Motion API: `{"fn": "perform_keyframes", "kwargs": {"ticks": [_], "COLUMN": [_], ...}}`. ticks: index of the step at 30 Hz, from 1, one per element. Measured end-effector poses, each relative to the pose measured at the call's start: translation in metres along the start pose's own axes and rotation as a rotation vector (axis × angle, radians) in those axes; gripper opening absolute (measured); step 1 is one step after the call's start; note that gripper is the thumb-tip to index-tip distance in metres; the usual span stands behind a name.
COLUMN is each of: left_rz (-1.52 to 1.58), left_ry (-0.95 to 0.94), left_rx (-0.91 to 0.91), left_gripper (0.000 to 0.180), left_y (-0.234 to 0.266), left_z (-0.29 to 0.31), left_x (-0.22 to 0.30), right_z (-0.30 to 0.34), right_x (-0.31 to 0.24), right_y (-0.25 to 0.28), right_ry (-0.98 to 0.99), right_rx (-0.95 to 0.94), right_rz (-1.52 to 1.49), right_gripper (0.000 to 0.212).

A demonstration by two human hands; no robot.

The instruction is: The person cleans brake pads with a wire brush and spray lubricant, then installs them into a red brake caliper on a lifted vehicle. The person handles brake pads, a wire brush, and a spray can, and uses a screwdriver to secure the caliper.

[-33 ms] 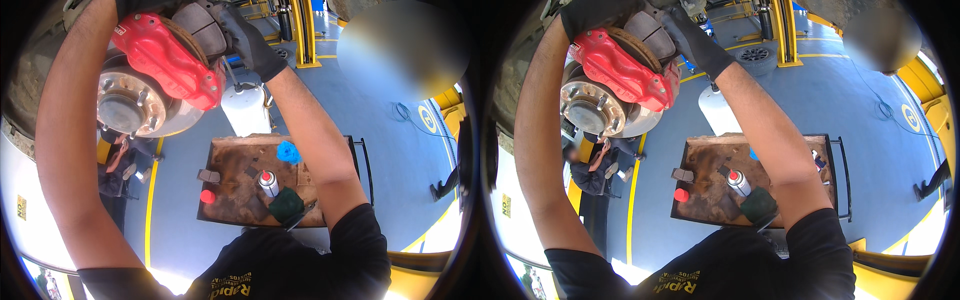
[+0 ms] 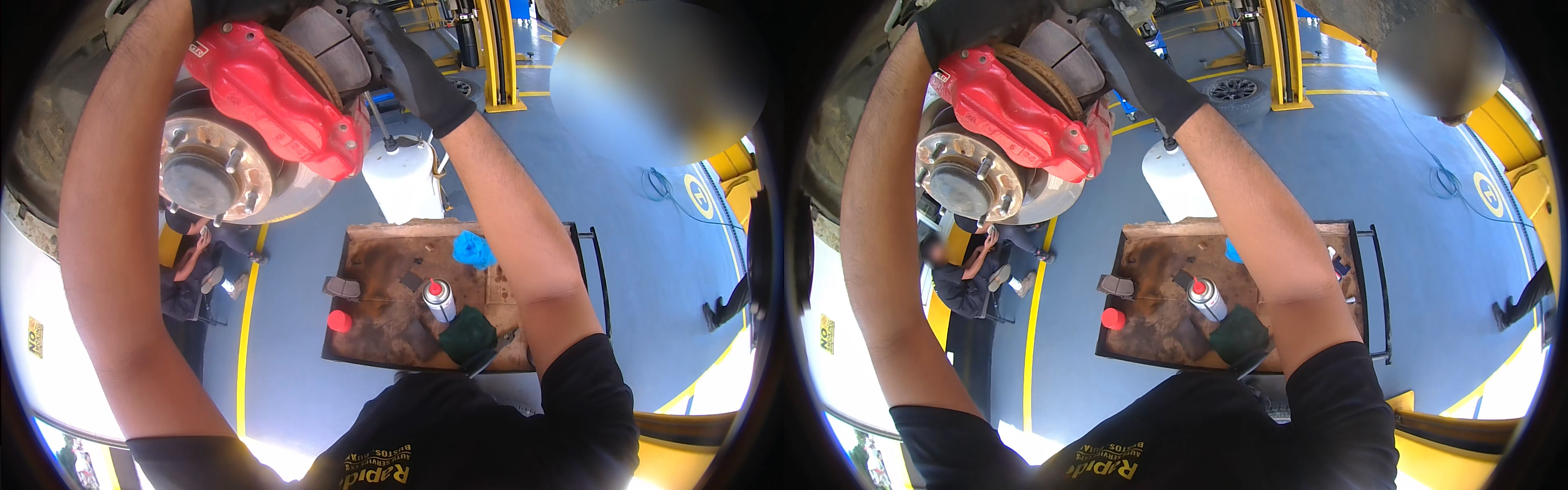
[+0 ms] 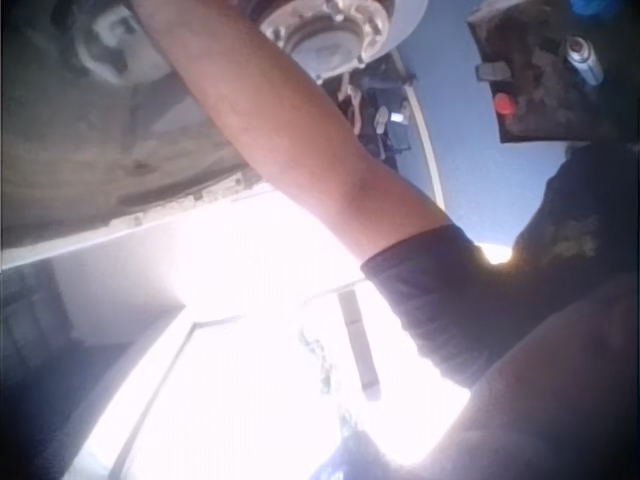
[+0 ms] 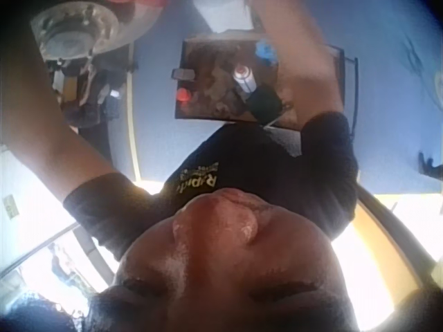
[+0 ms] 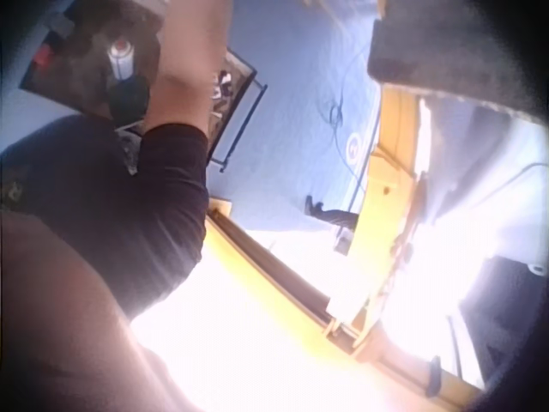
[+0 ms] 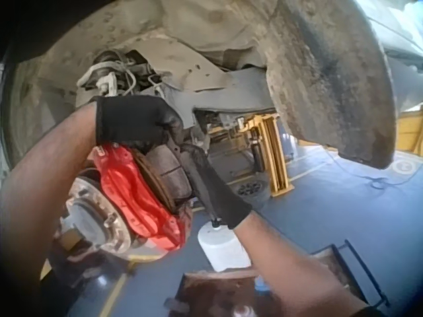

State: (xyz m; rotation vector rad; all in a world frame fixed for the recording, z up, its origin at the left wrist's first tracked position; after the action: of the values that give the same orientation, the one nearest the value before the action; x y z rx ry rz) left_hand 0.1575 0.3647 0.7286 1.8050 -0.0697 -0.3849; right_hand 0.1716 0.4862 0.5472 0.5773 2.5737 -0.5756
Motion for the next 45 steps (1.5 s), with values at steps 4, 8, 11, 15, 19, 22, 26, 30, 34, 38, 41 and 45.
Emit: {"fn": "perform_keyframes", "kwargs": {"ticks": [4, 8, 11, 15, 19, 22, 26, 30, 34, 38, 41, 45], "left_rz": [-0.1, -0.085, -0.069, -0.088, -0.077, 0.006, -0.102, -0.065, -0.069, -0.081, -0.085, -0.068], "left_ry": [-0.08, -0.285, -0.151, -0.035, -0.19, -0.135, -0.18, 0.017, -0.016, -0.141, -0.204, -0.377], "left_rx": [0.047, 0.16, 0.109, 0.032, 0.132, 0.145, 0.173, 0.105, 0.088, 0.13, 0.096, 0.095], "left_gripper": [0.028, 0.028, 0.028, 0.027, 0.026, 0.025, 0.022, 0.021, 0.026, 0.031, 0.032, 0.032], "left_y": [0.01, -0.007, -0.01, 0.007, 0.0, -0.012, -0.007, 0.01, 0.01, -0.001, -0.001, -0.003], "left_z": [0.01, -0.009, -0.015, 0.003, -0.001, -0.01, -0.008, 0.008, 0.007, -0.006, -0.006, -0.011], "left_x": [-0.008, -0.009, 0.002, 0.01, -0.006, -0.01, 0.004, -0.003, 0.005, -0.006, -0.006, -0.022], "right_z": [0.039, 0.077, 0.077, 0.076, 0.079, 0.088, 0.089, 0.083, 0.077, 0.089, 0.089, 0.084], "right_x": [-0.021, -0.02, -0.015, -0.011, -0.016, -0.025, -0.016, -0.008, -0.019, -0.021, -0.019, -0.004], "right_y": [0.007, 0.024, 0.036, 0.015, 0.011, 0.017, 0.014, -0.009, 0.01, 0.007, -0.001, -0.001], "right_ry": [0.068, -0.016, -0.007, 0.04, 0.024, 0.061, 0.16, 0.162, 0.2, 0.145, 0.186, 0.214], "right_rx": [0.276, 0.475, 0.462, 0.454, 0.42, 0.506, 0.591, 0.543, 0.451, 0.543, 0.612, 0.633], "right_rz": [0.256, 0.081, 0.005, -0.031, 0.114, 0.271, 0.229, 0.047, 0.306, 0.347, 0.194, 0.203], "right_gripper": [0.029, 0.023, 0.03, 0.032, 0.032, 0.032, 0.027, 0.026, 0.025, 0.03, 0.031, 0.03]}}
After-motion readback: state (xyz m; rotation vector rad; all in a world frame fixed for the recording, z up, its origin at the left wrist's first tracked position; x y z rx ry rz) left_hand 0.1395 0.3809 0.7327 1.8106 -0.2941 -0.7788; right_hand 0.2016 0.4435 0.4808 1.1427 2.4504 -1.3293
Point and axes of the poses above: each hand's wrist, its own z-axis away from the middle knuckle, its own y-axis out of the back of the hand, x = y × z, the point moved 5 cm from there along -z, towards the middle knuckle, and after that the axes turned 10 degrees about x, right-handed, at the moved point
